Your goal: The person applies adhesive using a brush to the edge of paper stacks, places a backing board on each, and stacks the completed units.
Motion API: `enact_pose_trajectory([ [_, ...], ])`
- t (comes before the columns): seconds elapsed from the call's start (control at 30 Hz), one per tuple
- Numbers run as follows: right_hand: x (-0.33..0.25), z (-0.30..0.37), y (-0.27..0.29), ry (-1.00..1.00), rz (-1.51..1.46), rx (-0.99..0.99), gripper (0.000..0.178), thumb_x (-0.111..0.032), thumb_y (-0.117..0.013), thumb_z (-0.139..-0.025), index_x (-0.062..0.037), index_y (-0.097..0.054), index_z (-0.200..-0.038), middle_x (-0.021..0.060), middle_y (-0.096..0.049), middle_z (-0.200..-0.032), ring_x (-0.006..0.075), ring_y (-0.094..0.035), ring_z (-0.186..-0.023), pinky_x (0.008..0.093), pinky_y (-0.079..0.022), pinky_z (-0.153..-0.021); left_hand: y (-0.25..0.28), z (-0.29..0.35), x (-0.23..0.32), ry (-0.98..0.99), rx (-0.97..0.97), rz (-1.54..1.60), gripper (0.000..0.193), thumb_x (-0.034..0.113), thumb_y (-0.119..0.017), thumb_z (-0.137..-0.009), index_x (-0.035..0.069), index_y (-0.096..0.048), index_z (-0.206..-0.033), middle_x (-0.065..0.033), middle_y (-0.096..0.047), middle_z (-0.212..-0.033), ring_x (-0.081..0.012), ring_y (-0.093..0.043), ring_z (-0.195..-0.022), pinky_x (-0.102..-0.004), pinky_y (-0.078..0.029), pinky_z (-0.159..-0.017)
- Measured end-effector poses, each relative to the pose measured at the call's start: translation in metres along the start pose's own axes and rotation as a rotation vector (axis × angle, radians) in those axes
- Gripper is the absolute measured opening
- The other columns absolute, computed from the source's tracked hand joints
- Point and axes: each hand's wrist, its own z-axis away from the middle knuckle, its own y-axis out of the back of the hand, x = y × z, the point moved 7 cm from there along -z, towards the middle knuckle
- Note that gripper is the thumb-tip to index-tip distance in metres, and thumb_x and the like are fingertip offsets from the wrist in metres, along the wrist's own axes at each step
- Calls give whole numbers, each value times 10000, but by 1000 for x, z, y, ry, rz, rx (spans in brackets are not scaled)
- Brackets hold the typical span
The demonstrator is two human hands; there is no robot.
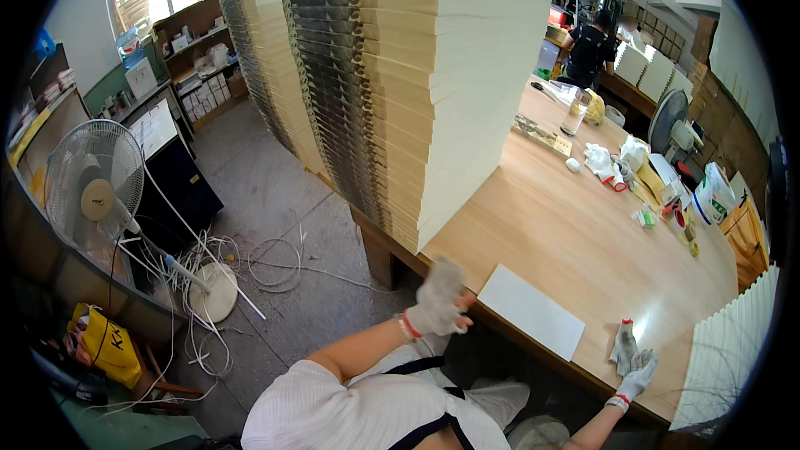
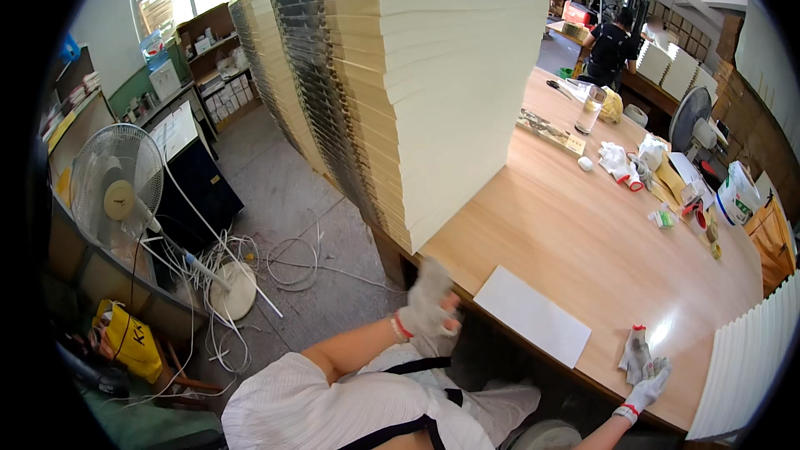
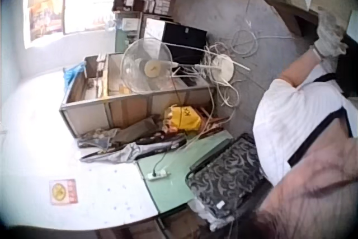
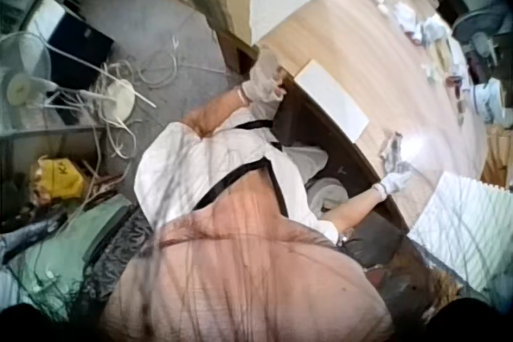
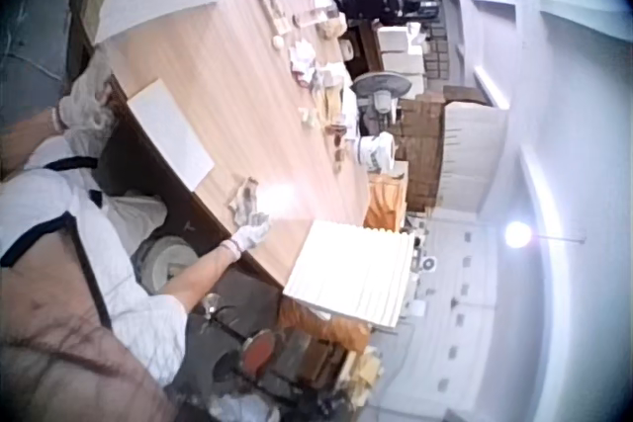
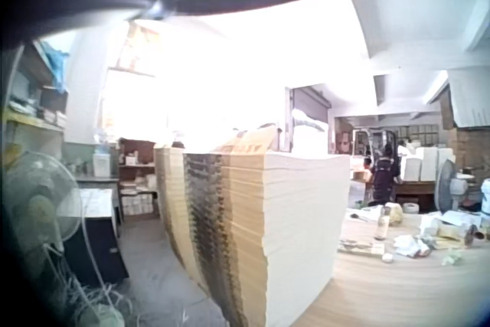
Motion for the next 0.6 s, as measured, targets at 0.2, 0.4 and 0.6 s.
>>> enact_pose_trajectory([
  [0.2,11,-5,9,-45,30,12,561,-426,-446,-989,-27,-460,-1383,109,-490,-1399,242,-502,-1248,385,-413,-1030,60,32,-191,1060,1010,1434,715,413,-407,-1000,-16,-117,-1493,-179,-245,-1518,-251,-291,-1381,-370,-275,-1134],
  [0.4,10,-10,4,-9,19,0,571,-433,-439,-988,-30,-449,-1392,118,-466,-1422,251,-475,-1277,387,-397,-1047,5,26,-120,862,643,72,656,329,-320,-1019,6,-40,-1516,-123,-80,-1592,-244,-166,-1447,-392,-153,-1177],
  [0.6,6,-11,11,-32,35,-17,545,-415,-431,-990,-56,-439,-1400,119,-457,-1424,249,-463,-1282,386,-370,-1065,-11,74,-51,743,196,279,696,262,-382,-989,-13,-6,-1507,-259,-32,-1569,-364,-162,-1447,-461,-174,-1161],
])
